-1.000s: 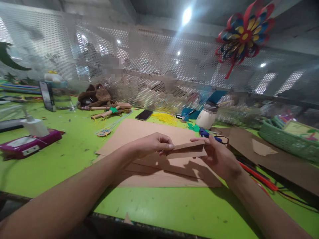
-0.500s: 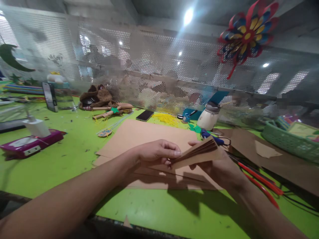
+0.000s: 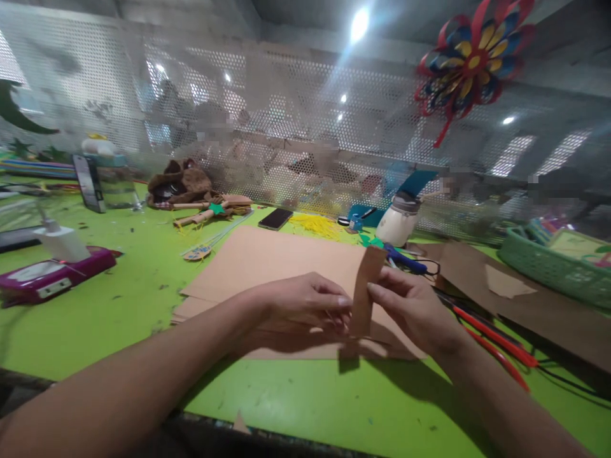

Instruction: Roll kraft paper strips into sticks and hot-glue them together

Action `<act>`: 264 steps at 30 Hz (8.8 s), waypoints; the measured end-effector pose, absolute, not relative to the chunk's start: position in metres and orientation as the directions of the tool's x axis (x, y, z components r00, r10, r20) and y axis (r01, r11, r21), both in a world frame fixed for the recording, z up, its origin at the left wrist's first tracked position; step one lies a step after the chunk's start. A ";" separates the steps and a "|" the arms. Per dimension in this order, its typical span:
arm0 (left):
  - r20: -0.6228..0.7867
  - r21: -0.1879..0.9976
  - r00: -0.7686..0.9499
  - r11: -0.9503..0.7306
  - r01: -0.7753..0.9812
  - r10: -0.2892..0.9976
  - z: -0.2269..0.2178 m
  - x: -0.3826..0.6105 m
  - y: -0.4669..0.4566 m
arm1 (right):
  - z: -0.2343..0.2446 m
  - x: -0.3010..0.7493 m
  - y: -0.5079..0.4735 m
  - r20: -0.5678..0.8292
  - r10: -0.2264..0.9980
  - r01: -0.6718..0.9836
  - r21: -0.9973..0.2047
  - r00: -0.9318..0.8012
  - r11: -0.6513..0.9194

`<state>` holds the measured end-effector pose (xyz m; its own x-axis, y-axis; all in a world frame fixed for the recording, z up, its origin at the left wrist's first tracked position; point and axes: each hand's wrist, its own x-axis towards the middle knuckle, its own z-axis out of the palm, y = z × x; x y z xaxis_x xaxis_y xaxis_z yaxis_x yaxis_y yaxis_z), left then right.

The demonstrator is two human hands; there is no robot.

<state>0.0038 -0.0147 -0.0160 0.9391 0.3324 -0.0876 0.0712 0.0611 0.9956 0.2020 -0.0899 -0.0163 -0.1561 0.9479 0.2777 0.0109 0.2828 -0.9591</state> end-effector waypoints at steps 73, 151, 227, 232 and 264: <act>0.260 -0.063 0.868 -0.889 0.453 0.424 -0.019 -0.001 -0.020 | -0.037 0.186 -0.079 0.315 0.848 0.895 0.007 -0.425 0.446; -0.175 0.968 0.894 -0.096 0.233 0.412 -0.003 -0.002 -0.011 | -0.016 0.190 -0.087 0.130 0.992 0.399 -0.909 -0.001 0.119; -0.175 0.963 0.870 0.264 0.054 0.461 -0.016 0.003 -0.018 | -0.016 0.204 -0.079 0.110 0.990 0.008 -0.994 0.089 0.109; -0.180 0.969 0.864 0.236 0.073 0.470 -0.012 0.001 -0.017 | -0.018 0.207 -0.077 0.108 0.992 -0.072 -0.991 0.065 0.113; -0.189 0.895 0.890 0.446 -0.018 0.415 -0.017 0.003 -0.029 | 0.002 0.189 -0.095 0.173 0.962 0.133 -0.970 -0.210 0.204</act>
